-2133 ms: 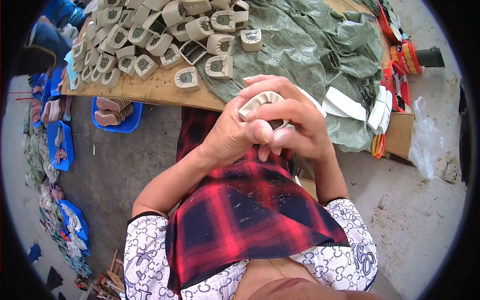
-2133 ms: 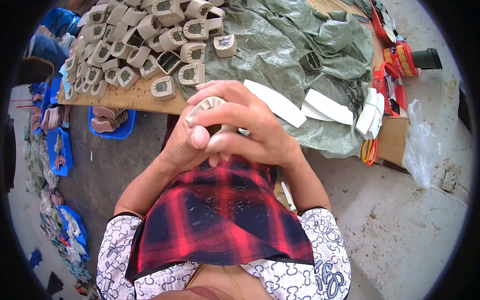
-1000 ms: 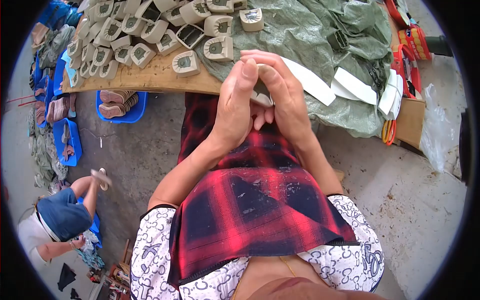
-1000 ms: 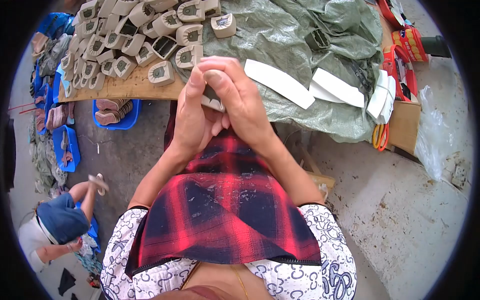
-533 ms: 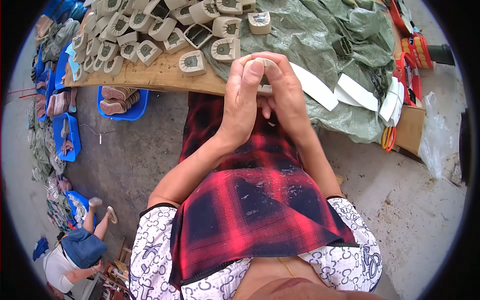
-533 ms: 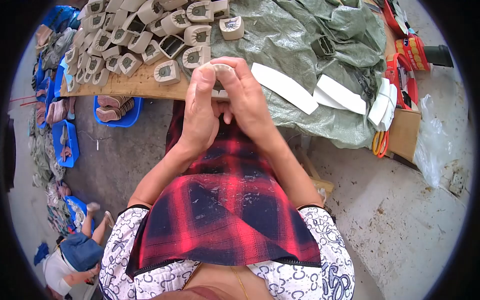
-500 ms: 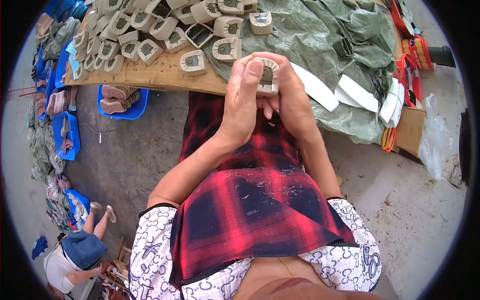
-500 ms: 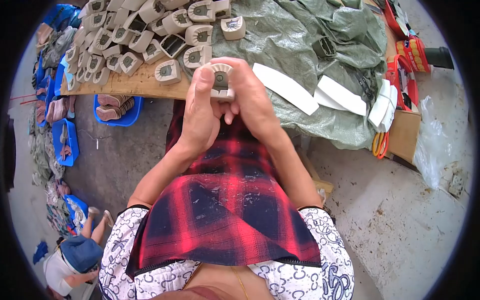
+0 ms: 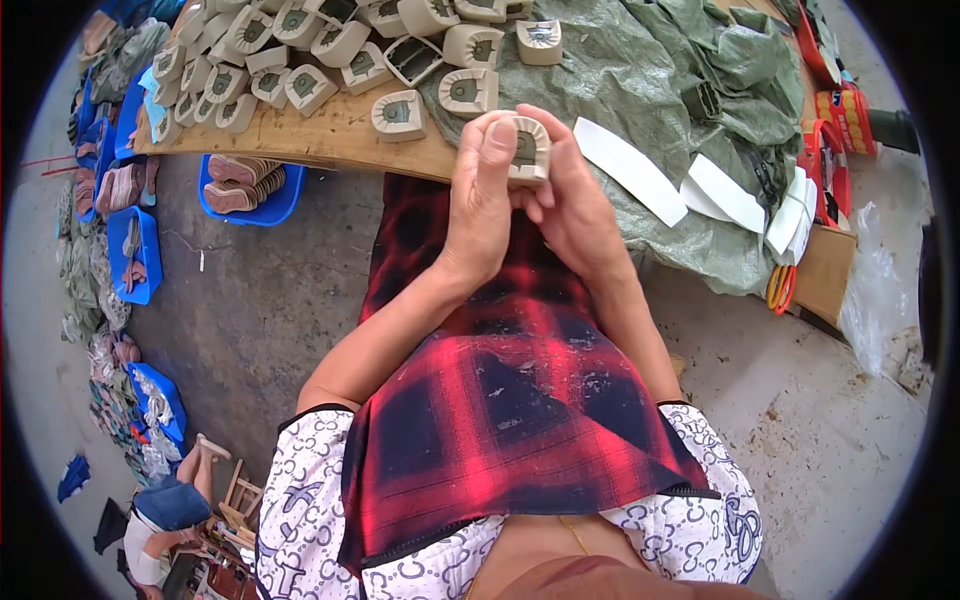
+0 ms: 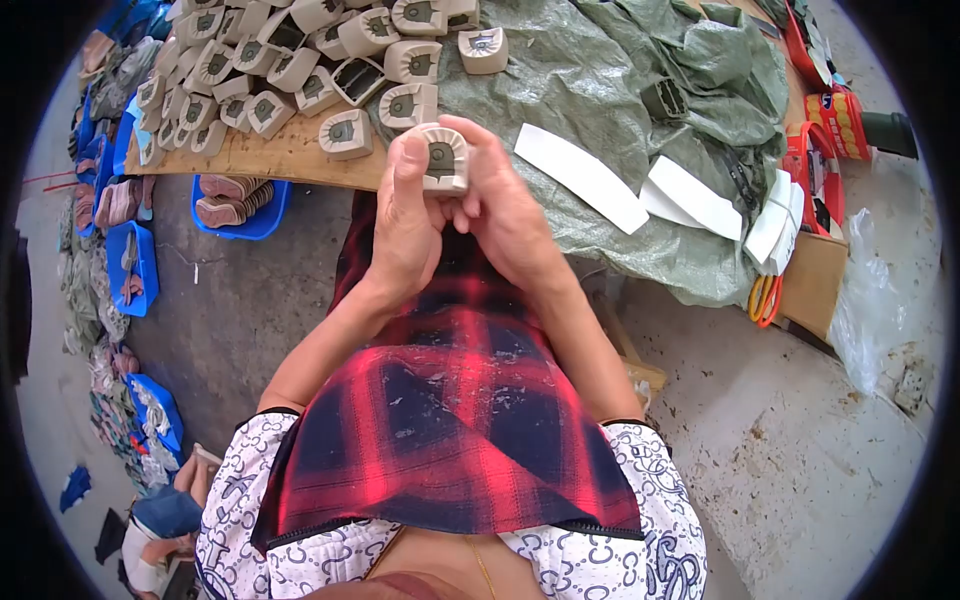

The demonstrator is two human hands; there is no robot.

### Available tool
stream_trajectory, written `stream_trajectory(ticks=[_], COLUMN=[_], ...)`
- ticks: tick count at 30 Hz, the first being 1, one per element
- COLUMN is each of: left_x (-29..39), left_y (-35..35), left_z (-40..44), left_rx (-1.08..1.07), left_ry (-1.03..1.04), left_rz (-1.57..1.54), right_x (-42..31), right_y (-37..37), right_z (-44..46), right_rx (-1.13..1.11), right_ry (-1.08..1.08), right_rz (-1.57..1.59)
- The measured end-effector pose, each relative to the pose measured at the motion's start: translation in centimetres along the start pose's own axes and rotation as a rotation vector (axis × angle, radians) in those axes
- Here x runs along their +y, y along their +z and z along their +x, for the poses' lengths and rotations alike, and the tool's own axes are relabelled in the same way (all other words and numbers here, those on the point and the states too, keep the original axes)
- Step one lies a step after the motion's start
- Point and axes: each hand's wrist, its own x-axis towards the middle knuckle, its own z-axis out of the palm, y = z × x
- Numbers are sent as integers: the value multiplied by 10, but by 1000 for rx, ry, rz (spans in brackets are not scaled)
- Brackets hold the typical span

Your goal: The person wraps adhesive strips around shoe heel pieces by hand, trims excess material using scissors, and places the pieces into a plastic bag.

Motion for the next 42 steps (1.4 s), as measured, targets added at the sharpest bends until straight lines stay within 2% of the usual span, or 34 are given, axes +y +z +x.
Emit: stream_trajectory(ticks=[1,2,5,8,10,13,15,16,17,19,20,23,26,29,33,34,37,40,42], left_x=[2,5,5,-6,-8,3,6,17,24,29,31,34,17,20,7,8,5,15,22], left_y=[1,4,6,1,-2,-2,-12,-7,-3,-3,-1,4,0,-17,-27,-24,-32,-26,-25], left_z=[-2,-3,-4,-4,1,1,6,5,5,3,0,-9,-12,-16,-20,-22,-17,-17,-16], left_rx=[8,16,47,62,86,101,-14,-36,-63,-186,-230,-260,-121,-352,-389,-335,-434,-338,-377], left_ry=[19,38,104,150,160,-10,-314,-449,-583,-632,-627,-560,-407,-398,-435,-398,-229,-230,-251], left_rz=[11,18,133,251,247,95,-232,-395,-565,-566,-548,-350,-330,-472,-494,-459,-199,51,100], right_x=[-4,-10,-7,-2,9,7,-4,-15,-26,-43,-38,-32,-45,-40,-23,-19,-15,-11,-7], right_y=[1,6,13,18,13,10,11,10,5,-3,-5,-14,-7,-2,-1,0,-2,-2,-2], right_z=[2,-4,-6,-9,-5,-2,-5,-9,-12,-16,-17,-2,-1,-7,-18,-20,-23,-24,-24], right_rx=[-93,-9,42,156,144,126,136,167,80,-116,-139,-164,-189,-104,-53,-32,-21,23,16], right_ry=[20,38,-62,-60,-108,-95,-112,-200,-334,-605,-602,-889,-779,-658,-495,-453,-547,-590,-553], right_rz=[243,154,-313,-507,-467,-404,-395,-482,-765,-1327,-1267,-1269,-1367,-1445,-1344,-1301,-1391,-1325,-1279])
